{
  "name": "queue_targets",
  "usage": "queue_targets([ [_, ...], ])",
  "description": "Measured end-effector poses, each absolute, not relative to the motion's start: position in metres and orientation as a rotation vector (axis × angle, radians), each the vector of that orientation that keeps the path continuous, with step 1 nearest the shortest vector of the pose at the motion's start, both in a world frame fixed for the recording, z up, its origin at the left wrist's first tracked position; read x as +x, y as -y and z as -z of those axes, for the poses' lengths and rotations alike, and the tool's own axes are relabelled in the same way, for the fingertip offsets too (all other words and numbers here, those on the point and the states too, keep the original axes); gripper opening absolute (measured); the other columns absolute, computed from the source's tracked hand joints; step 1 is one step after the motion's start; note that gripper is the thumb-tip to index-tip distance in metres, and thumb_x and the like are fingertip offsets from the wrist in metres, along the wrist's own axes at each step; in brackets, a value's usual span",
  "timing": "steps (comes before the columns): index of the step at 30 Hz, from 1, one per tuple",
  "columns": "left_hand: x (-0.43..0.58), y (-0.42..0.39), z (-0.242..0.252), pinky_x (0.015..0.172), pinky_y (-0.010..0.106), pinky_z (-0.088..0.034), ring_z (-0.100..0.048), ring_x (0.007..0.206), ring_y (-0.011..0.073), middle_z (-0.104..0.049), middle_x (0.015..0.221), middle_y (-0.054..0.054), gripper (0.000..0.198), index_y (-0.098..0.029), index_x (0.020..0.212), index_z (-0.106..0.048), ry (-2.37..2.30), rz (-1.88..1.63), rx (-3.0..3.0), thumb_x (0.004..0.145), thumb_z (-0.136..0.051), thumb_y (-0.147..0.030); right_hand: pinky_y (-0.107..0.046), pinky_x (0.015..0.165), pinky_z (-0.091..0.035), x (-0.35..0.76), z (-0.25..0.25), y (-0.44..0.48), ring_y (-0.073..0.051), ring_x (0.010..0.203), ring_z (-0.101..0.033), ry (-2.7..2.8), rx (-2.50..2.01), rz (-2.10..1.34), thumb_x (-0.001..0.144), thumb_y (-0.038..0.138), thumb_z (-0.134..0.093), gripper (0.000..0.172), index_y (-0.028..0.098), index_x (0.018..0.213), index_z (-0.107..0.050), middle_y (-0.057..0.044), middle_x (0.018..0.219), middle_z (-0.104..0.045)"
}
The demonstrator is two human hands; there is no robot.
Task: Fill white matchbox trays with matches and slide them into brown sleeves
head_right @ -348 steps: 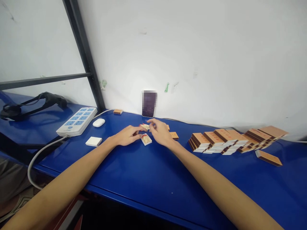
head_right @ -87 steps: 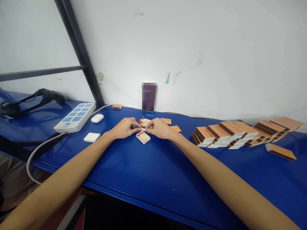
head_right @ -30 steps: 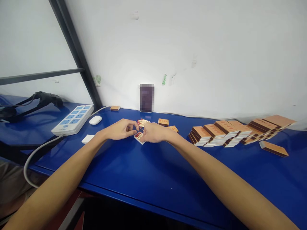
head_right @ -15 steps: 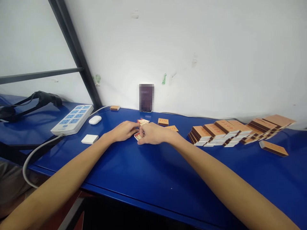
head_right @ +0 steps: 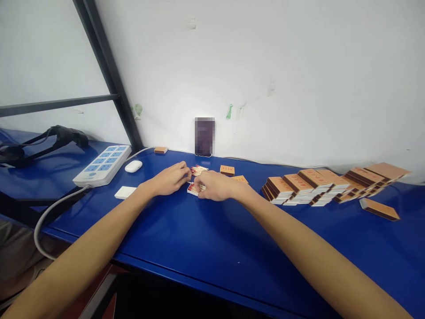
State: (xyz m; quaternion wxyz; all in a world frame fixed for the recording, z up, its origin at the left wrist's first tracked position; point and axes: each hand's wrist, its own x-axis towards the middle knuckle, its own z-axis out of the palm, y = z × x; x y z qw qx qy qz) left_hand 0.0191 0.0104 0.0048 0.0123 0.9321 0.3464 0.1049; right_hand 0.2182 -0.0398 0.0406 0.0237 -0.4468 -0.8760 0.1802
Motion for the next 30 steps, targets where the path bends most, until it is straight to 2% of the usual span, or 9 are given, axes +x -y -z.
queue_targets([
  [7,0.019,-0.011,-0.002,0.074,0.032,-0.041,-0.051,0.085,0.0196,-0.051,0.095,0.006,0.018,-0.018,0.096,-0.054,-1.024,-0.243,2.921,0.096,-0.04,-0.029,-0.028,0.062,-0.036,0.222,-0.042,0.038,-0.018,0.076,-0.052,2.726,-1.44,-0.516,0.076,0.026,-0.062,0.016,0.018,0.089,-0.057,-0.006,0.092,-0.06],
  [12,0.021,-0.012,0.0,0.072,0.032,-0.041,-0.052,0.081,0.0195,-0.052,0.094,0.007,0.022,-0.016,0.093,-0.054,-1.07,-0.211,2.938,0.097,-0.035,-0.027,-0.027,0.06,-0.035,0.226,-0.039,0.035,-0.016,0.069,-0.051,2.621,-1.41,-0.635,0.084,0.028,-0.052,0.008,0.02,0.085,-0.053,-0.004,0.082,-0.061],
  [15,0.02,-0.012,-0.003,0.075,0.033,-0.042,-0.053,0.084,0.0198,-0.053,0.095,0.008,0.023,-0.015,0.092,-0.053,-1.13,-0.25,2.939,0.098,-0.033,-0.026,-0.026,0.06,-0.036,0.226,-0.033,0.03,-0.016,0.068,-0.053,2.597,-1.377,-0.621,0.083,0.026,-0.054,0.007,0.021,0.086,-0.051,-0.002,0.08,-0.062],
  [20,0.018,-0.012,-0.007,0.079,0.034,-0.042,-0.054,0.088,0.0216,-0.055,0.094,0.009,0.022,-0.014,0.096,-0.053,-1.192,-0.369,2.937,0.098,-0.033,-0.025,-0.027,0.062,-0.038,0.226,-0.027,0.024,-0.016,0.071,-0.057,2.58,-1.335,-0.623,0.081,0.025,-0.055,0.012,0.02,0.091,-0.05,-0.002,0.082,-0.065],
  [30,0.019,-0.012,-0.006,0.074,0.032,-0.042,-0.056,0.082,0.0193,-0.06,0.092,0.007,0.022,-0.018,0.089,-0.051,-1.031,-0.491,2.821,0.098,-0.034,-0.029,-0.029,0.065,-0.043,0.229,-0.023,0.02,-0.019,0.079,-0.06,2.565,-1.293,-0.7,0.078,0.036,-0.062,0.023,0.021,0.093,-0.051,-0.005,0.092,-0.065],
])
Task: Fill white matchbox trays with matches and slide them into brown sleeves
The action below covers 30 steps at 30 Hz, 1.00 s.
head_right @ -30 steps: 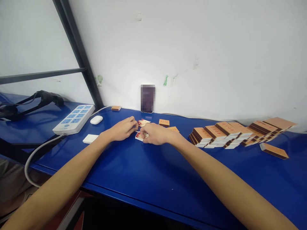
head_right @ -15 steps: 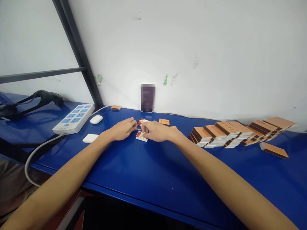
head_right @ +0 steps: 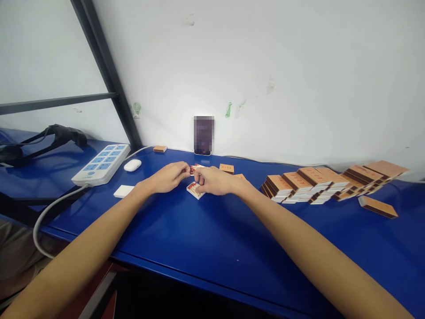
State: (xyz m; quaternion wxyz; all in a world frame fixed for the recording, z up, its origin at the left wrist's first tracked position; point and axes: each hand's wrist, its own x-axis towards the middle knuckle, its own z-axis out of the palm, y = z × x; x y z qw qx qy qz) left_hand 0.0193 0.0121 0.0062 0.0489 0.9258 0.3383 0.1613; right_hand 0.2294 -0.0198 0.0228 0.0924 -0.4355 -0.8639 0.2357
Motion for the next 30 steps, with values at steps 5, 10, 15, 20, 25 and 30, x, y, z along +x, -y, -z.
queue_targets([
  [5,0.017,-0.013,-0.008,0.068,0.032,-0.04,-0.057,0.079,0.0201,-0.063,0.091,0.006,0.021,-0.018,0.087,-0.051,-1.139,-0.429,2.817,0.097,-0.035,-0.028,-0.028,0.064,-0.042,0.228,-0.02,0.019,-0.018,0.078,-0.059,2.56,-1.296,-0.686,0.079,0.035,-0.06,0.021,0.021,0.092,-0.051,-0.004,0.09,-0.065],
  [10,0.015,-0.014,-0.009,0.066,0.032,-0.037,-0.056,0.077,0.0204,-0.062,0.089,0.005,0.019,-0.019,0.092,-0.048,-1.208,-0.51,2.796,0.098,-0.033,-0.029,-0.027,0.059,-0.039,0.226,-0.014,0.017,-0.016,0.071,-0.057,2.533,-1.334,-0.672,0.079,0.031,-0.057,0.016,0.02,0.09,-0.052,-0.003,0.086,-0.064],
  [15,0.017,-0.011,-0.013,0.065,0.03,-0.036,-0.052,0.072,0.0177,-0.059,0.083,0.004,0.022,-0.018,0.093,-0.048,-1.145,-0.663,2.722,0.099,-0.03,-0.031,-0.027,0.059,-0.039,0.225,-0.014,0.017,-0.016,0.07,-0.057,2.504,-1.341,-0.73,0.078,0.029,-0.058,0.021,0.02,0.096,-0.052,-0.003,0.085,-0.064],
  [20,0.021,-0.004,-0.02,0.064,0.026,-0.037,-0.047,0.068,0.0127,-0.055,0.08,0.0,0.027,-0.017,0.09,-0.054,-0.799,-0.615,2.469,0.097,-0.038,-0.038,-0.028,0.062,-0.042,0.23,-0.021,0.017,-0.017,0.072,-0.06,2.463,-1.369,-0.853,0.076,0.029,-0.062,0.033,0.019,0.105,-0.051,-0.005,0.091,-0.066],
  [25,0.027,0.0,-0.017,0.065,0.025,-0.037,-0.047,0.069,0.0117,-0.054,0.078,0.0,0.023,-0.016,0.078,-0.055,-0.642,-0.512,2.464,0.094,-0.046,-0.031,-0.027,0.067,-0.045,0.242,-0.031,0.015,-0.018,0.08,-0.061,2.418,-1.324,-1.024,0.075,0.031,-0.065,0.033,0.019,0.103,-0.053,-0.005,0.095,-0.068],
  [30,0.031,-0.002,-0.008,0.079,0.03,-0.039,-0.052,0.087,0.0172,-0.058,0.089,0.004,0.021,-0.017,0.079,-0.059,-0.657,-0.498,2.606,0.092,-0.05,-0.03,-0.027,0.066,-0.047,0.252,-0.038,0.013,-0.017,0.079,-0.061,2.411,-1.271,-1.178,0.082,0.031,-0.057,0.026,0.018,0.104,-0.056,-0.006,0.09,-0.066],
])
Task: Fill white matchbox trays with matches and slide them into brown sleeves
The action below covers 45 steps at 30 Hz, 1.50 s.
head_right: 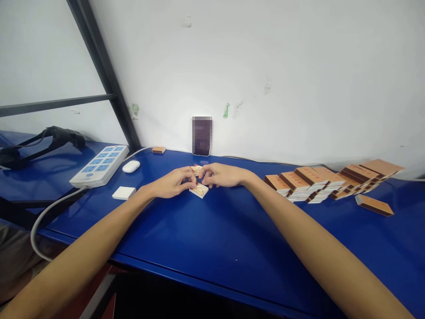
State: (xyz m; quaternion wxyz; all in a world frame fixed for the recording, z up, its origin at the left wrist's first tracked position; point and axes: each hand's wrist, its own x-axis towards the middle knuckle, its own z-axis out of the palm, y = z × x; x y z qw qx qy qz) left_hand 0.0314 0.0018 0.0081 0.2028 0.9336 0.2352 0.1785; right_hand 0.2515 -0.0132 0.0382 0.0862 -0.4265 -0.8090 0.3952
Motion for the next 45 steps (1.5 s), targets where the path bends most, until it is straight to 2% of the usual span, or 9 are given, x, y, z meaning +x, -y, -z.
queue_targets([
  [3,0.032,-0.003,-0.005,0.086,0.033,-0.039,-0.052,0.095,0.0193,-0.057,0.096,0.005,0.02,-0.019,0.088,-0.062,-0.662,-0.496,2.647,0.093,-0.05,-0.033,-0.027,0.065,-0.047,0.251,-0.039,0.014,-0.017,0.077,-0.061,2.467,-1.279,-1.171,0.082,0.031,-0.056,0.025,0.018,0.103,-0.058,-0.006,0.086,-0.066],
  [6,0.032,-0.001,-0.007,0.086,0.033,-0.04,-0.052,0.093,0.0189,-0.058,0.094,0.004,0.021,-0.019,0.09,-0.061,-0.631,-0.533,2.642,0.093,-0.05,-0.036,-0.026,0.064,-0.045,0.247,-0.039,0.016,-0.015,0.07,-0.06,2.529,-1.284,-1.092,0.082,0.03,-0.055,0.021,0.018,0.099,-0.058,-0.003,0.08,-0.065],
  [9,0.031,0.002,-0.011,0.084,0.033,-0.041,-0.053,0.092,0.019,-0.06,0.096,0.004,0.023,-0.019,0.093,-0.059,-0.634,-0.576,2.615,0.087,-0.058,-0.041,-0.025,0.062,-0.043,0.242,-0.037,0.019,-0.014,0.068,-0.057,2.56,-1.284,-1.005,0.083,0.029,-0.054,0.017,0.018,0.096,-0.056,-0.002,0.076,-0.063],
  [12,0.03,0.004,-0.013,0.079,0.031,-0.042,-0.056,0.086,0.0181,-0.062,0.097,0.003,0.028,-0.02,0.096,-0.058,-0.675,-0.534,2.604,0.077,-0.067,-0.037,-0.026,0.061,-0.041,0.238,-0.035,0.02,-0.015,0.07,-0.057,2.561,-1.31,-0.929,0.084,0.034,-0.055,0.024,0.019,0.102,-0.055,-0.003,0.083,-0.064],
  [15,0.029,0.004,-0.012,0.071,0.029,-0.042,-0.056,0.077,0.0155,-0.063,0.089,0.001,0.023,-0.02,0.093,-0.057,-0.693,-0.482,2.59,0.076,-0.066,-0.031,-0.027,0.06,-0.041,0.237,-0.031,0.02,-0.016,0.072,-0.058,2.573,-1.338,-0.874,0.083,0.04,-0.056,0.028,0.019,0.103,-0.055,-0.004,0.088,-0.064],
  [21,0.029,0.003,-0.013,0.067,0.027,-0.041,-0.055,0.073,0.0135,-0.063,0.086,0.0,0.025,-0.019,0.092,-0.059,-0.689,-0.499,2.589,0.074,-0.07,-0.032,-0.028,0.058,-0.039,0.236,-0.028,0.019,-0.016,0.069,-0.055,2.602,-1.319,-0.825,0.079,0.036,-0.059,0.025,0.02,0.098,-0.054,-0.003,0.086,-0.063],
  [32,0.03,0.005,-0.014,0.066,0.026,-0.039,-0.057,0.071,0.0136,-0.067,0.086,0.0,0.026,-0.02,0.093,-0.068,-0.628,-0.456,2.642,0.081,-0.066,-0.042,-0.026,0.056,-0.038,0.24,-0.031,0.018,-0.016,0.068,-0.056,2.596,-1.325,-0.935,0.074,0.032,-0.063,0.025,0.019,0.094,-0.056,-0.002,0.08,-0.063],
  [39,0.032,0.008,-0.016,0.076,0.029,-0.043,-0.064,0.083,0.0199,-0.071,0.091,0.004,0.026,-0.026,0.102,-0.073,-0.64,-0.368,2.755,0.084,-0.062,-0.041,-0.027,0.055,-0.039,0.237,-0.038,0.022,-0.017,0.069,-0.059,2.605,-1.41,-0.961,0.072,0.028,-0.063,0.028,0.019,0.098,-0.057,-0.002,0.08,-0.066],
  [45,0.035,0.011,-0.015,0.079,0.031,-0.044,-0.065,0.089,0.0217,-0.072,0.097,0.004,0.026,-0.027,0.104,-0.072,-0.607,-0.383,2.833,0.084,-0.063,-0.04,-0.028,0.055,-0.039,0.233,-0.041,0.027,-0.017,0.066,-0.058,2.652,-1.51,-0.738,0.067,0.026,-0.067,0.026,0.021,0.09,-0.056,-0.002,0.08,-0.066],
])
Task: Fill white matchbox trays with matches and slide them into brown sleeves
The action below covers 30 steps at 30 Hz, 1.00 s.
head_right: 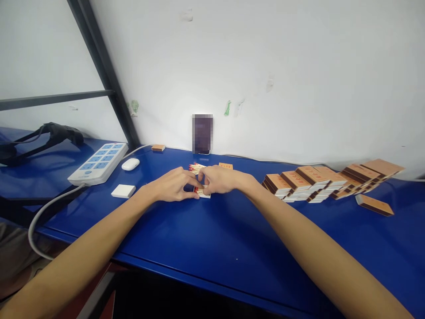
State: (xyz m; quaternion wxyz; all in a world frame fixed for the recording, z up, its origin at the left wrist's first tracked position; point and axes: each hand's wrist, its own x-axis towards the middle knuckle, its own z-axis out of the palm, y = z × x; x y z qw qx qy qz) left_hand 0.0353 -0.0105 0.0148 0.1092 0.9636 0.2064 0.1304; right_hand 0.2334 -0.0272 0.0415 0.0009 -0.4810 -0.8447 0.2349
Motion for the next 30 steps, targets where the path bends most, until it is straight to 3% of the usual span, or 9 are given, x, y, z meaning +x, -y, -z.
queue_targets([
  [7,0.035,0.01,-0.013,0.075,0.031,-0.043,-0.065,0.086,0.022,-0.072,0.095,0.005,0.028,-0.024,0.105,-0.072,-0.619,-0.387,2.903,0.084,-0.063,-0.041,-0.03,0.06,-0.037,0.23,-0.042,0.03,-0.018,0.065,-0.057,2.745,-1.471,-0.467,0.07,0.031,-0.066,0.019,0.022,0.083,-0.056,-0.001,0.072,-0.064],
  [15,0.036,0.01,-0.012,0.067,0.031,-0.039,-0.062,0.068,0.0191,-0.072,0.083,0.005,0.031,-0.022,0.1,-0.073,-0.726,-0.388,2.888,0.082,-0.065,-0.045,-0.028,0.058,-0.039,0.243,-0.038,0.022,-0.017,0.066,-0.059,2.733,-1.452,-0.596,0.07,0.035,-0.069,0.029,0.022,0.094,-0.06,-0.001,0.082,-0.068],
  [25,0.036,0.009,-0.013,0.071,0.031,-0.039,-0.065,0.082,0.0216,-0.073,0.091,0.005,0.03,-0.024,0.102,-0.073,-0.67,-0.356,2.949,0.086,-0.061,-0.046,-0.028,0.055,-0.037,0.239,-0.039,0.022,-0.018,0.064,-0.059,2.729,-1.545,-0.487,0.07,0.034,-0.066,0.019,0.022,0.084,-0.063,-0.002,0.071,-0.066],
  [30,0.036,0.009,-0.01,0.068,0.031,-0.037,-0.064,0.076,0.0213,-0.073,0.088,0.004,0.034,-0.023,0.104,-0.072,-0.7,-0.351,2.974,0.087,-0.059,-0.049,-0.028,0.056,-0.038,0.239,-0.047,0.028,-0.019,0.068,-0.06,2.779,-1.515,-0.516,0.073,0.038,-0.063,0.02,0.021,0.083,-0.063,-0.004,0.075,-0.067],
])
